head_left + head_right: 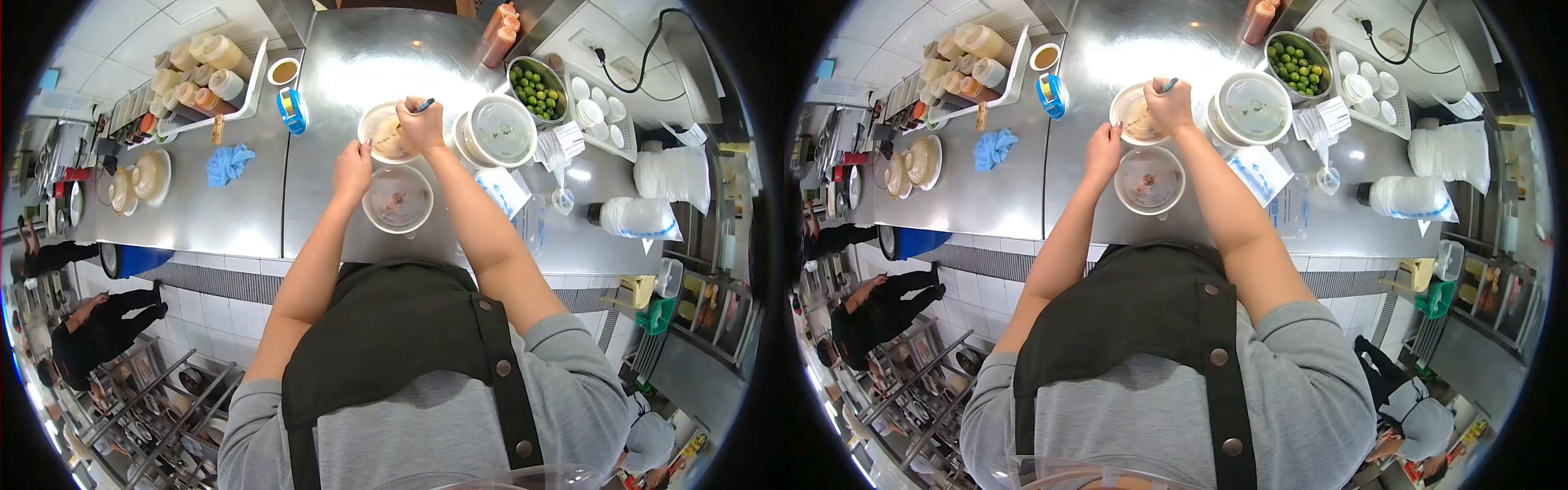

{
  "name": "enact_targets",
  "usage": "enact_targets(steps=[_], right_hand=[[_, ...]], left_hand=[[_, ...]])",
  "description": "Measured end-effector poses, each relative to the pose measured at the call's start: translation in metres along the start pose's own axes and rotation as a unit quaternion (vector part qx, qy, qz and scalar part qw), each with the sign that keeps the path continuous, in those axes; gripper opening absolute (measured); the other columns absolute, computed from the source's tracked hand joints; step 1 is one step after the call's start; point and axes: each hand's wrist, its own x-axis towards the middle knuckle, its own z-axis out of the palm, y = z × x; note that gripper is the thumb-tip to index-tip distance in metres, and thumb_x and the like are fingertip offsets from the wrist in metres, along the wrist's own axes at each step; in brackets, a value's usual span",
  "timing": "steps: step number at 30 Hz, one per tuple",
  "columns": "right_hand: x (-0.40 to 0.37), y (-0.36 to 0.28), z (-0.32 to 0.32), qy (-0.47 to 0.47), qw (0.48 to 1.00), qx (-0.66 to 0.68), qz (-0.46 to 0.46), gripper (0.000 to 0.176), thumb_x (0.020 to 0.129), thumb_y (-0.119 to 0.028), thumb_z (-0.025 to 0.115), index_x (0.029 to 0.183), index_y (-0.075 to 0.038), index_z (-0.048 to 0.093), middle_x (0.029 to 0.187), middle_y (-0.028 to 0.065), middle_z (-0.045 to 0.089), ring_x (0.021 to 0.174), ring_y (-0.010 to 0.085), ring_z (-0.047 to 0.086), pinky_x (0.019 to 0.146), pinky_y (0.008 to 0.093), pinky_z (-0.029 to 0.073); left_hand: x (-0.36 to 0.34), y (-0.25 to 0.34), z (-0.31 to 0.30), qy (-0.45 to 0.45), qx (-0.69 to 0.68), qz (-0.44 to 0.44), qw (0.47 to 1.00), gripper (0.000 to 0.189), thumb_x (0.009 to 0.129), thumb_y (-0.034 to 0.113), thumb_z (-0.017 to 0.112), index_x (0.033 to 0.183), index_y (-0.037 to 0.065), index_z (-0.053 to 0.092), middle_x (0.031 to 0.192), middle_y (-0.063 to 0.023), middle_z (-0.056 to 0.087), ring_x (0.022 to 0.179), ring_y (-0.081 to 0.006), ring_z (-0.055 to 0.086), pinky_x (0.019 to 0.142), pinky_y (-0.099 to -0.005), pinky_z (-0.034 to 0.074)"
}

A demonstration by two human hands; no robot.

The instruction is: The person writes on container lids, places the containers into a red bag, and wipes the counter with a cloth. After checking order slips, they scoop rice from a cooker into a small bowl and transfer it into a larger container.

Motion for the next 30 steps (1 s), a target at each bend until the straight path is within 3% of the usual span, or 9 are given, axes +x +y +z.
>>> enact_targets(steps=[9, 13, 16, 19, 21, 24, 25, 27, 30], right_hand=[[0.002, 0.01, -0.001, -0.026, 0.999, -0.034, -0.032, 0.03, 0.081, -0.009, 0.064, 0.057, 0.002, 0.05, 0.048, 0.0125, 0.042, 0.044, 0.0126, 0.038, 0.045, 0.0348, 0.036], [0.001, 0.006, -0.003, -0.007, 1.0, -0.017, -0.014, 0.031, 0.082, -0.009, 0.064, 0.057, 0.001, 0.048, 0.047, 0.0079, 0.042, 0.045, 0.0096, 0.037, 0.044, 0.0325, 0.034], [0.0, -0.004, -0.009, 0.014, 0.996, 0.07, 0.049, 0.034, 0.085, -0.008, 0.065, 0.057, -0.002, 0.048, 0.048, 0.0012, 0.044, 0.047, 0.0052, 0.038, 0.043, 0.0265, 0.031], [0.005, -0.028, -0.026, -0.015, 0.98, 0.174, 0.099, 0.031, 0.089, -0.011, 0.068, 0.062, -0.006, 0.053, 0.052, -0.0014, 0.052, 0.046, 0.0035, 0.045, 0.042, 0.0226, 0.034], [0.006, -0.074, -0.045, -0.015, 0.978, 0.197, 0.07, 0.029, 0.09, -0.014, 0.071, 0.066, -0.008, 0.056, 0.056, -0.0019, 0.056, 0.047, 0.0032, 0.049, 0.042, 0.021, 0.036], [-0.005, -0.125, -0.072, -0.101, 0.958, 0.241, 0.118, 0.027, 0.089, -0.017, 0.075, 0.071, -0.007, 0.058, 0.059, -0.0002, 0.058, 0.049, 0.0036, 0.051, 0.045, 0.0212, 0.038], [-0.01, -0.126, -0.07, -0.092, 0.948, 0.295, 0.076, 0.027, 0.089, -0.016, 0.075, 0.07, -0.005, 0.059, 0.062, 0.0009, 0.06, 0.052, 0.0051, 0.053, 0.048, 0.0204, 0.04], [-0.014, -0.116, -0.074, -0.067, 0.973, 0.211, -0.074, 0.026, 0.09, -0.014, 0.074, 0.069, -0.005, 0.06, 0.06, 0.0004, 0.057, 0.053, 0.0064, 0.055, 0.051, 0.0198, 0.041], [-0.027, -0.151, -0.109, -0.015, 0.932, 0.307, 0.193, 0.032, 0.086, -0.008, 0.076, 0.063, -0.006, 0.053, 0.055, -0.0019, 0.05, 0.052, 0.0051, 0.053, 0.049, 0.0209, 0.042]], left_hand=[[0.003, -0.005, 0.001, 0.001, 0.009, 0.02, 1.0, 0.046, 0.101, 0.04, 0.049, 0.082, -0.001, 0.059, 0.08, -0.0241, 0.065, 0.076, -0.0435, 0.061, 0.068, -0.0508, 0.045], [0.001, -0.003, 0.0, 0.005, -0.008, 0.017, 1.0, 0.048, 0.101, 0.041, 0.047, 0.08, -0.001, 0.057, 0.079, -0.024, 0.064, 0.074, -0.0446, 0.06, 0.067, -0.0506, 0.045], [0.0, -0.01, -0.001, 0.005, -0.038, 0.042, 0.998, 0.044, 0.101, 0.039, 0.049, 0.084, -0.001, 0.056, 0.075, -0.0221, 0.063, 0.073, -0.0385, 0.062, 0.067, -0.0469, 0.046], [-0.014, -0.006, -0.013, -0.022, -0.123, -0.034, 0.992, 0.027, 0.101, 0.026, 0.051, 0.098, 0.0, 0.052, 0.079, -0.0182, 0.064, 0.076, -0.0296, 0.064, 0.068, -0.042, 0.048], [-0.024, -0.003, -0.021, -0.015, -0.125, 0.004, 0.992, 0.017, 0.099, 0.014, 0.051, 0.109, 0.0, 0.047, 0.086, -0.0157, 0.064, 0.079, -0.0238, 0.064, 0.072, -0.0377, 0.051], [-0.045, 0.03, -0.035, -0.035, -0.215, 0.066, 0.974, 0.024, 0.096, -0.002, 0.046, 0.12, 0.0, 0.042, 0.095, -0.0134, 0.064, 0.083, -0.0196, 0.064, 0.077, -0.0337, 0.053], [-0.052, 0.048, -0.041, -0.047, -0.26, 0.086, 0.961, 0.029, 0.095, -0.006, 0.044, 0.123, 0.0, 0.041, 0.097, -0.0129, 0.064, 0.083, -0.019, 0.064, 0.079, -0.0327, 0.053], [-0.066, 0.081, -0.05, -0.084, -0.298, 0.109, 0.945, 0.035, 0.095, -0.008, 0.049, 0.129, -0.001, 0.043, 0.103, -0.015, 0.068, 0.095, -0.0167, 0.066, 0.084, -0.0283, 0.053], [-0.078, 0.106, -0.044, -0.078, -0.324, 0.156, 0.93, 0.03, 0.093, -0.004, 0.061, 0.123, -0.003, 0.055, 0.11, -0.0162, 0.072, 0.104, -0.0153, 0.068, 0.084, -0.0253, 0.053]])
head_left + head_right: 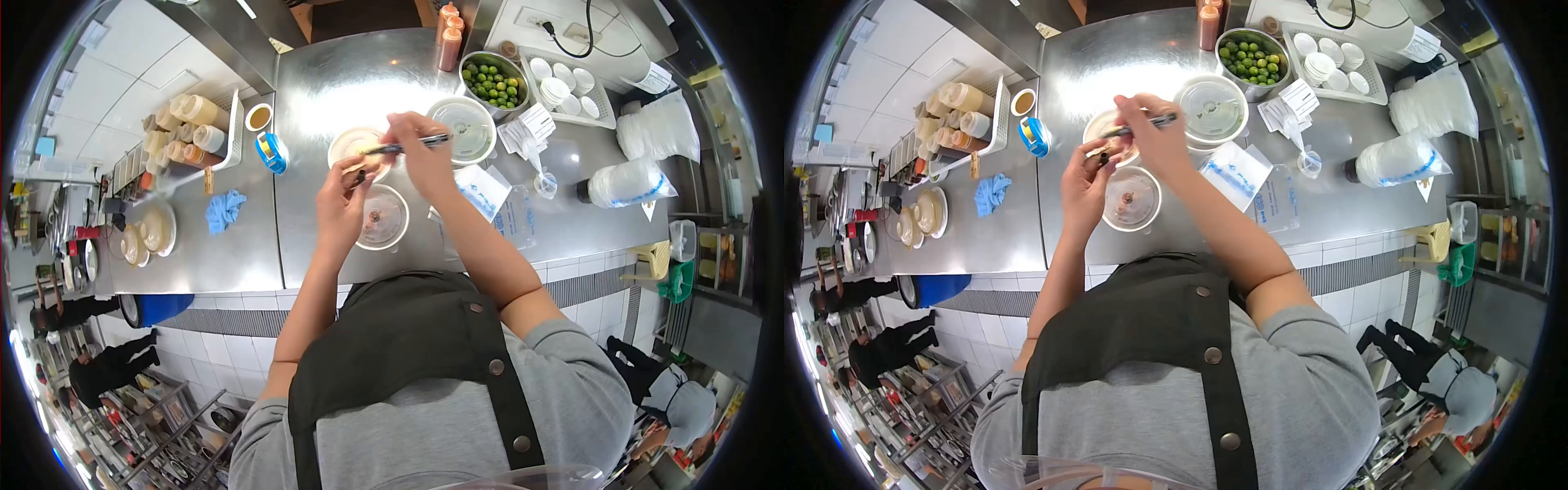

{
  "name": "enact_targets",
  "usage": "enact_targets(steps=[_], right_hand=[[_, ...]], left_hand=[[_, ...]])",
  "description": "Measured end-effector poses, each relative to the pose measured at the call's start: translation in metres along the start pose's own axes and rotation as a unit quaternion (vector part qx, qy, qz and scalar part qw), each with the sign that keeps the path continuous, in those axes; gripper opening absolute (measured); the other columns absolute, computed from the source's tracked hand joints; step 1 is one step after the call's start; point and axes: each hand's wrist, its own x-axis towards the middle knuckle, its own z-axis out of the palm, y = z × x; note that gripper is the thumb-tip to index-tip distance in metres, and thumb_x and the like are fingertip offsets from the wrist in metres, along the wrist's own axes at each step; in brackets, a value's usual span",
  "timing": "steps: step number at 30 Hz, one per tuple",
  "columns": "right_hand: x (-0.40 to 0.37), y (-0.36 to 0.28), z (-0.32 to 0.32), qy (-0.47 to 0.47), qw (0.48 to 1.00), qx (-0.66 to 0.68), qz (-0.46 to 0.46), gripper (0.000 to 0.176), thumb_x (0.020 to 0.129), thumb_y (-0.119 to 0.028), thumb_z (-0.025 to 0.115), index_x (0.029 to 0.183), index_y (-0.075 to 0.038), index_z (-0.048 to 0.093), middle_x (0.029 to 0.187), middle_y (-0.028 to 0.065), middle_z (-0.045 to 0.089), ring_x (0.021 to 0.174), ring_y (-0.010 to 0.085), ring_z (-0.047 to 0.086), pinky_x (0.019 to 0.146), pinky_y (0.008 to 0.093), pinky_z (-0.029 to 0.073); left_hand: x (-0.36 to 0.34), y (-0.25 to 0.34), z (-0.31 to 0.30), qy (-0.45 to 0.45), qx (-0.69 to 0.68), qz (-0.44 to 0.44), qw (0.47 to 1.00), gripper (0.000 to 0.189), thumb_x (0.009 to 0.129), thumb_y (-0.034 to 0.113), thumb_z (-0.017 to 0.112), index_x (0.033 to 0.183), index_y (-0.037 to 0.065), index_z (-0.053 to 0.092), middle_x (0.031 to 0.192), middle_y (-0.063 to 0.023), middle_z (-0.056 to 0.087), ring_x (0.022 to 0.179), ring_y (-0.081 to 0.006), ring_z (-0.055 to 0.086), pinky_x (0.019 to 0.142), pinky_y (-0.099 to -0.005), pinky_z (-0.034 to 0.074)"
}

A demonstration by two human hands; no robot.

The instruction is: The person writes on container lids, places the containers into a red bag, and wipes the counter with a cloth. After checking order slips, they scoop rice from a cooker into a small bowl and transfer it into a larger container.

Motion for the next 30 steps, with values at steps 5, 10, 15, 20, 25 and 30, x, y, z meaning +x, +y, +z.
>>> enact_targets(steps=[5, 10, 15, 20, 25, 30], right_hand=[[-0.017, -0.021, -0.04, 0.036, 0.985, -0.077, -0.151, 0.044, 0.086, -0.001, 0.071, 0.058, -0.006, 0.037, 0.055, -0.0036, 0.039, 0.054, 0.0043, 0.036, 0.05, 0.0248, 0.031], [-0.021, -0.02, -0.074, 0.026, 0.971, -0.096, -0.219, 0.046, 0.085, 0.005, 0.066, 0.059, -0.004, 0.029, 0.057, -0.0027, 0.035, 0.055, 0.006, 0.03, 0.05, 0.0278, 0.025], [-0.039, -0.012, -0.108, -0.009, 0.934, -0.207, -0.289, 0.035, 0.084, 0.007, 0.061, 0.06, 0.0, 0.036, 0.057, 0.0028, 0.036, 0.053, 0.011, 0.035, 0.05, 0.0309, 0.029], [-0.057, 0.006, -0.155, -0.012, 0.948, -0.161, -0.272, 0.033, 0.083, 0.008, 0.059, 0.061, 0.0, 0.036, 0.058, 0.0044, 0.037, 0.054, 0.0116, 0.034, 0.051, 0.0313, 0.029], [-0.013, -0.04, -0.198, 0.014, 0.935, -0.226, -0.273, 0.034, 0.085, 0.004, 0.064, 0.06, -0.002, 0.042, 0.06, 0.0021, 0.043, 0.058, 0.0097, 0.039, 0.054, 0.0282, 0.033], [0.032, -0.203, -0.254, 0.284, 0.797, -0.148, -0.512, 0.011, 0.089, 0.005, 0.065, 0.093, -0.003, 0.059, 0.078, 0.0019, 0.061, 0.073, 0.0089, 0.061, 0.065, 0.0218, 0.049]], left_hand=[[-0.01, 0.021, 0.034, -0.029, -0.021, -0.023, 0.999, 0.019, 0.087, -0.004, 0.071, 0.106, -0.005, 0.069, 0.102, -0.0107, 0.074, 0.095, -0.0131, 0.07, 0.085, -0.0265, 0.055], [-0.014, 0.021, 0.071, -0.069, -0.007, -0.003, 0.998, 0.02, 0.085, -0.006, 0.072, 0.105, -0.006, 0.071, 0.104, -0.0108, 0.074, 0.096, -0.0131, 0.069, 0.086, -0.0261, 0.056], [-0.021, 0.032, 0.107, -0.103, 0.14, 0.07, 0.982, 0.016, 0.082, -0.001, 0.074, 0.098, -0.002, 0.073, 0.091, -0.0118, 0.076, 0.082, -0.0167, 0.073, 0.076, -0.0283, 0.057], [-0.036, 0.014, 0.145, -0.103, 0.24, 0.169, 0.95, 0.013, 0.079, 0.006, 0.077, 0.089, -0.002, 0.073, 0.081, -0.0168, 0.073, 0.075, -0.0223, 0.074, 0.072, -0.032, 0.057], [-0.013, 0.031, 0.191, -0.127, 0.179, 0.079, 0.972, 0.038, 0.081, 0.006, 0.078, 0.117, 0.0, 0.066, 0.109, -0.0224, 0.068, 0.101, -0.0294, 0.07, 0.086, -0.0381, 0.056], [0.001, 0.046, 0.195, -0.116, 0.16, 0.151, 0.969, 0.054, 0.082, 0.004, 0.077, 0.132, 0.001, 0.057, 0.14, -0.0239, 0.053, 0.119, -0.0327, 0.061, 0.095, -0.0415, 0.053]])
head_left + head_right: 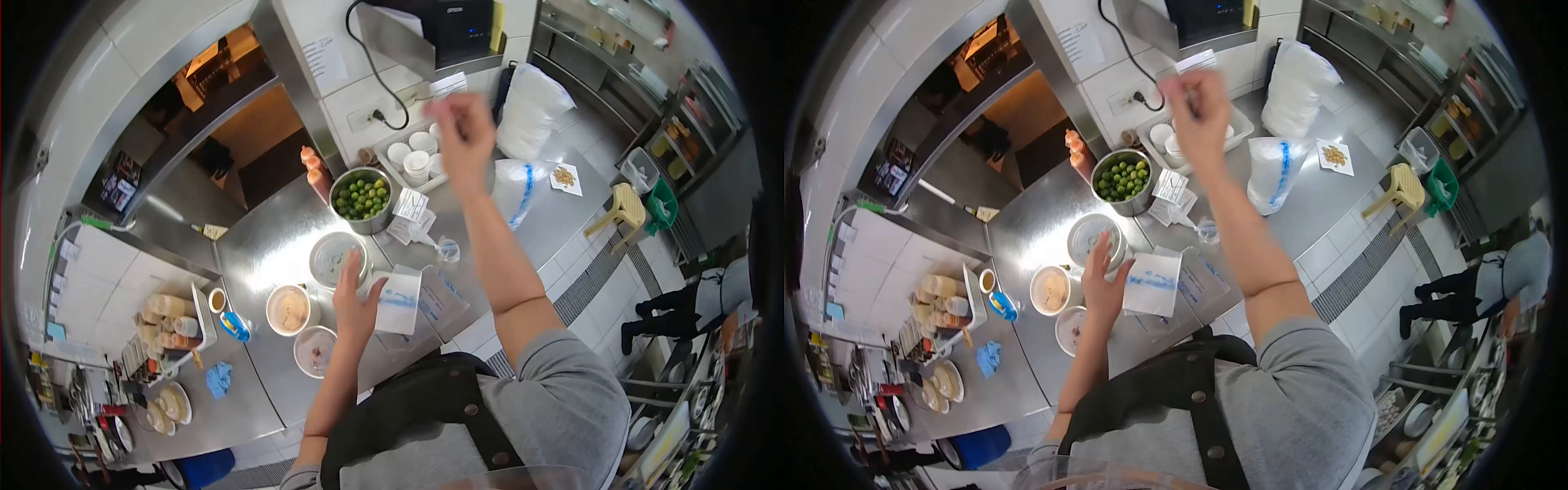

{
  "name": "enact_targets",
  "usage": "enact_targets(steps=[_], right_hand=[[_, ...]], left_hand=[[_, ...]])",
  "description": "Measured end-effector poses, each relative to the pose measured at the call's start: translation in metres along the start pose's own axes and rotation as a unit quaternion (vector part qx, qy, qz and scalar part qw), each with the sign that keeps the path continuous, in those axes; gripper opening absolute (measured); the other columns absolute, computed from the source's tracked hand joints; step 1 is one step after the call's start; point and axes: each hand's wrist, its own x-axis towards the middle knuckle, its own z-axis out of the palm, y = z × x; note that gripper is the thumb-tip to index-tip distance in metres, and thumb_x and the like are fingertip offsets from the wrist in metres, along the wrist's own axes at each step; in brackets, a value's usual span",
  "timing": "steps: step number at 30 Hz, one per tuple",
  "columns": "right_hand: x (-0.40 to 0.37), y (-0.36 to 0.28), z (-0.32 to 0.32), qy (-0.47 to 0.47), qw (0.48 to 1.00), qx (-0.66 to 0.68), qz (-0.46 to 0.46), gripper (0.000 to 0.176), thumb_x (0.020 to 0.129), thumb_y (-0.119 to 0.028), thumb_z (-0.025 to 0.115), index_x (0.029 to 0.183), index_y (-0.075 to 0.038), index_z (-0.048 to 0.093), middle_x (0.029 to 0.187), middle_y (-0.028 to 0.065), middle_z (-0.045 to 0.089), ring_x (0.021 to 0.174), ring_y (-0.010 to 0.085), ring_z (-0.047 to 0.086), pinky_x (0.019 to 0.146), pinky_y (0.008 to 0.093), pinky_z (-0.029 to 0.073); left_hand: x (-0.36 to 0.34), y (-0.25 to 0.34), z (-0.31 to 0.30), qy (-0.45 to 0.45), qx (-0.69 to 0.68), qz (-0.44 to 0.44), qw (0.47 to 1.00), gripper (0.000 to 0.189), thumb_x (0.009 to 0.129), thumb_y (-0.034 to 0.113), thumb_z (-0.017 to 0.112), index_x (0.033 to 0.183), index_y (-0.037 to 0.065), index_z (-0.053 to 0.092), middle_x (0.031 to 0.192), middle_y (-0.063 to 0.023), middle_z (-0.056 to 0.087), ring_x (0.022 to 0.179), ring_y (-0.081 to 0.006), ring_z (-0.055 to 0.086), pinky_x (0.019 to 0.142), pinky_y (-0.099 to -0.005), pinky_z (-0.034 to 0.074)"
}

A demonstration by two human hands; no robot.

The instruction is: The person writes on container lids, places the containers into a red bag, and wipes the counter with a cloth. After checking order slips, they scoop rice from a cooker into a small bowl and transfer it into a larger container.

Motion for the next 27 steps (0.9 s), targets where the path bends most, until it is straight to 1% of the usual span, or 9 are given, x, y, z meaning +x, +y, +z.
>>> enact_targets(steps=[1, 4, 11, 13, 15, 18, 22, 24, 27], right_hand=[[0.034, 0.005, -0.002, 0.053, 0.992, 0.023, -0.113, 0.009, 0.09, 0.003, 0.064, 0.097, -0.002, 0.063, 0.081, 0.0025, 0.064, 0.076, 0.0103, 0.064, 0.067, 0.0233, 0.051], [0.07, 0.008, -0.024, 0.05, 0.972, -0.169, -0.156, 0.01, 0.084, 0.004, 0.067, 0.093, -0.001, 0.069, 0.082, 0.0081, 0.066, 0.081, 0.0205, 0.07, 0.07, 0.0278, 0.055], [0.095, 0.058, 0.001, 0.001, 0.951, -0.278, -0.138, 0.005, 0.084, -0.003, 0.062, 0.087, -0.002, 0.066, 0.083, 0.0149, 0.065, 0.08, 0.0294, 0.065, 0.071, 0.0392, 0.051], [0.106, 0.11, 0.016, 0.029, 0.942, -0.296, -0.153, 0.011, 0.088, -0.011, 0.059, 0.095, -0.003, 0.062, 0.091, 0.0144, 0.064, 0.092, 0.0339, 0.061, 0.081, 0.0441, 0.047], [0.09, 0.087, 0.032, 0.115, 0.909, -0.381, -0.122, 0.021, 0.093, -0.022, 0.058, 0.105, -0.005, 0.058, 0.101, 0.0133, 0.063, 0.1, 0.0362, 0.057, 0.089, 0.0476, 0.042], [0.082, 0.095, 0.025, 0.076, 0.914, -0.396, -0.041, 0.031, 0.096, -0.031, 0.058, 0.113, -0.006, 0.054, 0.115, 0.0128, 0.061, 0.111, 0.0361, 0.052, 0.095, 0.0469, 0.04], [0.056, 0.041, -0.015, 0.005, 0.96, -0.245, -0.138, 0.045, 0.095, -0.036, 0.061, 0.126, -0.003, 0.053, 0.122, 0.0148, 0.06, 0.115, 0.0355, 0.052, 0.099, 0.0424, 0.04], [0.027, -0.006, -0.048, -0.01, 0.921, -0.317, -0.228, 0.043, 0.094, -0.028, 0.065, 0.128, -0.003, 0.053, 0.12, 0.0151, 0.06, 0.109, 0.0336, 0.056, 0.097, 0.0417, 0.042], [-0.019, -0.033, -0.136, -0.023, 0.921, -0.343, -0.185, 0.025, 0.089, -0.013, 0.07, 0.111, -0.003, 0.065, 0.105, 0.0119, 0.065, 0.096, 0.0253, 0.059, 0.089, 0.0349, 0.045]], left_hand=[[-0.008, -0.01, 0.0, -0.022, 0.0, -0.007, 1.0, 0.053, 0.082, 0.004, 0.077, 0.131, 0.001, 0.057, 0.139, -0.0232, 0.054, 0.118, -0.0325, 0.062, 0.095, -0.0413, 0.053], [-0.047, -0.03, -0.007, -0.092, -0.001, -0.032, 0.995, 0.048, 0.083, 0.004, 0.076, 0.128, 0.001, 0.06, 0.138, -0.0207, 0.056, 0.116, -0.0316, 0.063, 0.093, -0.0401, 0.054], [-0.129, -0.06, -0.037, -0.227, -0.002, -0.079, 0.971, 0.038, 0.082, 0.006, 0.077, 0.119, 0.006, 0.067, 0.135, -0.0165, 0.059, 0.112, -0.0305, 0.064, 0.089, -0.0373, 0.055], [-0.13, -0.063, -0.048, -0.233, 0.004, -0.061, 0.971, 0.037, 0.082, 0.007, 0.077, 0.117, 0.007, 0.068, 0.133, -0.0157, 0.06, 0.112, -0.0314, 0.063, 0.086, -0.0376, 0.055], [-0.123, -0.061, -0.058, -0.244, 0.018, -0.049, 0.968, 0.036, 0.082, 0.006, 0.076, 0.117, 0.007, 0.068, 0.133, -0.0156, 0.06, 0.112, -0.0315, 0.063, 0.086, -0.038, 0.054], [-0.111, -0.067, -0.056, -0.265, 0.011, -0.029, 0.964, 0.034, 0.082, 0.006, 0.075, 0.116, 0.006, 0.068, 0.131, -0.0153, 0.062, 0.112, -0.0328, 0.063, 0.088, -0.0395, 0.053], [-0.085, -0.055, -0.011, -0.328, -0.005, 0.025, 0.944, 0.032, 0.082, 0.006, 0.074, 0.113, 0.004, 0.068, 0.126, -0.0161, 0.064, 0.111, -0.0341, 0.063, 0.093, -0.04, 0.051], [-0.077, -0.047, 0.03, -0.366, -0.046, 0.073, 0.927, 0.031, 0.082, 0.006, 0.074, 0.113, 0.003, 0.066, 0.12, -0.0174, 0.064, 0.111, -0.0362, 0.063, 0.094, -0.0398, 0.05], [-0.068, -0.019, 0.104, -0.446, -0.017, 0.125, 0.886, 0.038, 0.085, 0.012, 0.072, 0.119, 0.002, 0.06, 0.123, -0.02, 0.061, 0.116, -0.0397, 0.058, 0.097, -0.0426, 0.048]])
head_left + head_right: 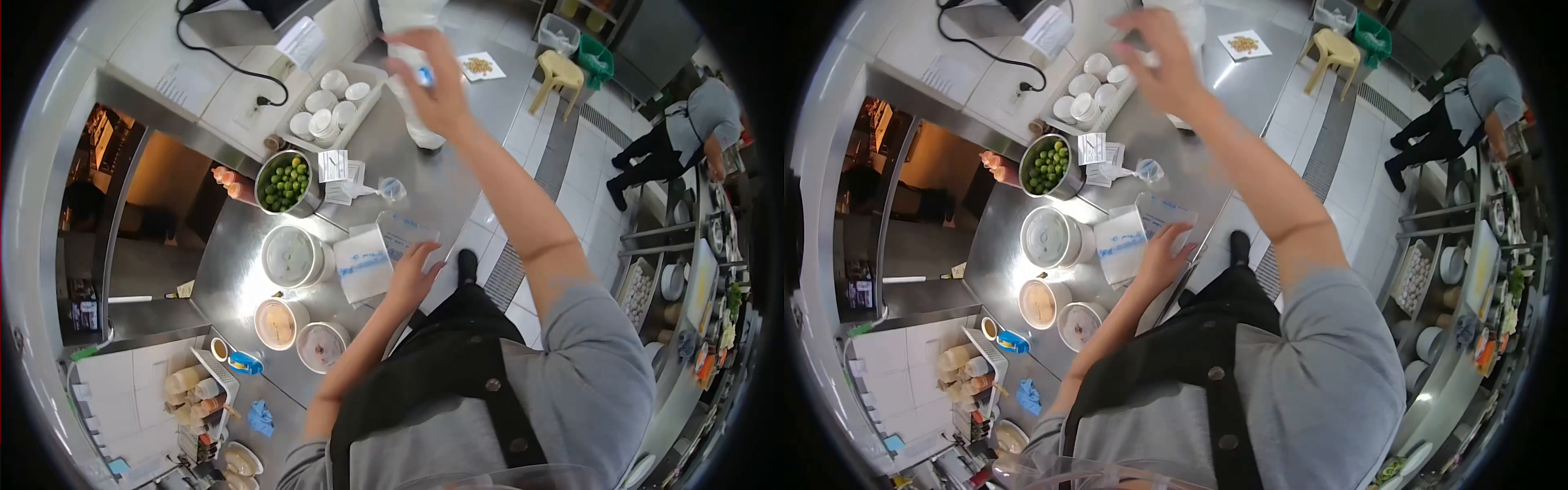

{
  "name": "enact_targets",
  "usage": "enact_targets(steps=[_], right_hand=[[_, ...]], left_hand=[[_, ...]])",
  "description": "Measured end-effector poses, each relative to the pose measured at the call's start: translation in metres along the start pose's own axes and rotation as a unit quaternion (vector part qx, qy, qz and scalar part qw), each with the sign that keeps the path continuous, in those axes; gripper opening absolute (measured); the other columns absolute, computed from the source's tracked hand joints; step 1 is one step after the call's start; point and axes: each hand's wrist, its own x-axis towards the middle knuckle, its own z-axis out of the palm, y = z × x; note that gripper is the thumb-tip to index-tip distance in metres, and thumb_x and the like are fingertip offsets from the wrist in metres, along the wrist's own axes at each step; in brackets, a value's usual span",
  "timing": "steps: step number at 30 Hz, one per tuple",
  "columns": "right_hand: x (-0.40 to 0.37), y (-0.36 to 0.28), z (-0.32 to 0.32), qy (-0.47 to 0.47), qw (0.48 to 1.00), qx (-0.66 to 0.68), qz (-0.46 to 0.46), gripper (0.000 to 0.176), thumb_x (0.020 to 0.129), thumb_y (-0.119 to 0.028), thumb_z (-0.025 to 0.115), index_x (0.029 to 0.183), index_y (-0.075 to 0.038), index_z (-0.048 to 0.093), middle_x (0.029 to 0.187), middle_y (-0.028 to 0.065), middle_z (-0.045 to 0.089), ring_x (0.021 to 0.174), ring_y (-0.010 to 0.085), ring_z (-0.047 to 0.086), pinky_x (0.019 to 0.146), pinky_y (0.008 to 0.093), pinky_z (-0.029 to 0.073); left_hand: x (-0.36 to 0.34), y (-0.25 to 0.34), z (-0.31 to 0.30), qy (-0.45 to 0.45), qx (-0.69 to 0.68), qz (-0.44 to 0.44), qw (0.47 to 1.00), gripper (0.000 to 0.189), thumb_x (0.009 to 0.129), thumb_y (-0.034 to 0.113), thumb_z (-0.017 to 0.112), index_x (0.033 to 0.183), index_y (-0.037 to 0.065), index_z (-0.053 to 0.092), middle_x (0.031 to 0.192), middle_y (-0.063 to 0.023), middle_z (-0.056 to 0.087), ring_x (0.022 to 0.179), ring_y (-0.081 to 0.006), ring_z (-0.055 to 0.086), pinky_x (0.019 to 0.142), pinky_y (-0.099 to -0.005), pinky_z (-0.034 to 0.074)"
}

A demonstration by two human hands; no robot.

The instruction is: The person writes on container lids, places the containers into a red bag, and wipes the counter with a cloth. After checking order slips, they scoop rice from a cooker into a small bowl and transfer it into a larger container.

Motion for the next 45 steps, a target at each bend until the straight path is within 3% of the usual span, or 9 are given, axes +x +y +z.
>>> enact_targets(steps=[5, 7, 17, 21, 25, 28, 34, 38, 45], right_hand=[[-0.173, 0.134, -0.153, 0.131, 0.888, -0.155, 0.414, 0.014, 0.087, -0.014, 0.075, 0.082, -0.002, 0.07, 0.06, 0.0056, 0.056, 0.059, 0.0114, 0.054, 0.058, 0.0266, 0.041], [-0.257, 0.199, -0.198, 0.003, 0.794, -0.259, 0.55, 0.032, 0.093, -0.027, 0.069, 0.074, 0.0, 0.069, 0.054, 0.007, 0.055, 0.057, 0.0102, 0.054, 0.056, 0.0273, 0.041], [-0.617, 0.408, -0.188, -0.252, 0.55, -0.11, 0.789, 0.049, 0.091, -0.045, 0.062, 0.092, 0.003, 0.071, 0.094, 0.0284, 0.069, 0.094, 0.0461, 0.066, 0.085, 0.0509, 0.051], [-0.695, 0.482, -0.128, -0.155, 0.433, -0.044, 0.887, 0.05, 0.086, -0.042, 0.07, 0.101, 0.006, 0.07, 0.097, 0.0246, 0.07, 0.096, 0.0364, 0.067, 0.086, 0.0403, 0.052], [-0.725, 0.529, -0.051, 0.065, 0.477, 0.07, 0.874, 0.055, 0.091, -0.045, 0.062, 0.121, 0.001, 0.064, 0.122, 0.0231, 0.066, 0.108, 0.0366, 0.064, 0.091, 0.0431, 0.051], [-0.665, 0.542, -0.041, 0.298, 0.197, 0.368, 0.858, 0.059, 0.092, -0.042, 0.062, 0.139, -0.009, 0.052, 0.132, 0.0111, 0.061, 0.119, 0.0295, 0.057, 0.096, 0.0427, 0.047], [-0.676, 0.558, -0.024, 0.275, 0.216, 0.262, 0.899, 0.079, 0.093, -0.065, 0.048, 0.131, 0.004, 0.053, 0.135, 0.0216, 0.055, 0.115, 0.0373, 0.058, 0.096, 0.0538, 0.046], [-0.737, 0.547, -0.083, 0.193, 0.323, 0.08, 0.923, 0.065, 0.091, -0.073, 0.046, 0.086, -0.009, 0.057, 0.082, 0.0077, 0.051, 0.074, 0.0201, 0.05, 0.073, 0.0373, 0.047], [-0.733, 0.497, -0.215, 0.167, 0.484, -0.32, 0.797, 0.042, 0.098, -0.037, 0.057, 0.108, 0.003, 0.059, 0.108, 0.0215, 0.058, 0.097, 0.0373, 0.055, 0.088, 0.0452, 0.045]], left_hand=[[0.188, -0.058, 0.113, -0.125, 0.1, 0.036, 0.986, 0.066, 0.082, 0.024, 0.075, 0.136, -0.002, 0.047, 0.143, -0.0241, 0.047, 0.132, -0.0433, 0.044, 0.11, -0.044, 0.039], [0.252, -0.089, 0.148, -0.097, 0.117, 0.145, 0.978, 0.074, 0.081, 0.029, 0.076, 0.142, 0.001, 0.044, 0.151, -0.0204, 0.039, 0.139, -0.0386, 0.038, 0.115, -0.0433, 0.032], [0.411, -0.052, 0.208, -0.108, 0.263, 0.107, 0.953, 0.078, 0.073, 0.029, 0.077, 0.142, 0.006, 0.05, 0.152, -0.0183, 0.042, 0.139, -0.0378, 0.04, 0.114, -0.0559, 0.028], [0.413, -0.06, 0.212, -0.123, 0.299, 0.091, 0.942, 0.077, 0.07, 0.032, 0.076, 0.137, 0.001, 0.054, 0.147, -0.0258, 0.045, 0.137, -0.0435, 0.042, 0.113, -0.0589, 0.028], [0.403, -0.075, 0.207, -0.126, 0.326, 0.096, 0.932, 0.08, 0.074, 0.044, 0.074, 0.137, 0.0, 0.054, 0.146, -0.0303, 0.044, 0.138, -0.046, 0.04, 0.114, -0.0626, 0.024], [0.396, -0.078, 0.204, -0.123, 0.338, 0.081, 0.929, 0.081, 0.075, 0.048, 0.073, 0.139, 0.002, 0.053, 0.147, -0.03, 0.043, 0.14, -0.0459, 0.037, 0.115, -0.0631, 0.021], [0.393, -0.078, 0.199, -0.132, 0.377, 0.099, 0.912, 0.087, 0.077, 0.051, 0.067, 0.145, 0.001, 0.046, 0.148, -0.0344, 0.038, 0.139, -0.0509, 0.037, 0.115, -0.0622, 0.023], [0.394, -0.076, 0.202, -0.131, 0.381, 0.095, 0.91, 0.085, 0.078, 0.051, 0.066, 0.145, 0.002, 0.047, 0.148, -0.0345, 0.038, 0.139, -0.0512, 0.036, 0.114, -0.0625, 0.025], [0.398, -0.073, 0.206, -0.131, 0.376, 0.097, 0.912, 0.084, 0.078, 0.049, 0.066, 0.143, -0.001, 0.047, 0.147, -0.0348, 0.039, 0.136, -0.0517, 0.039, 0.113, -0.0643, 0.026]])
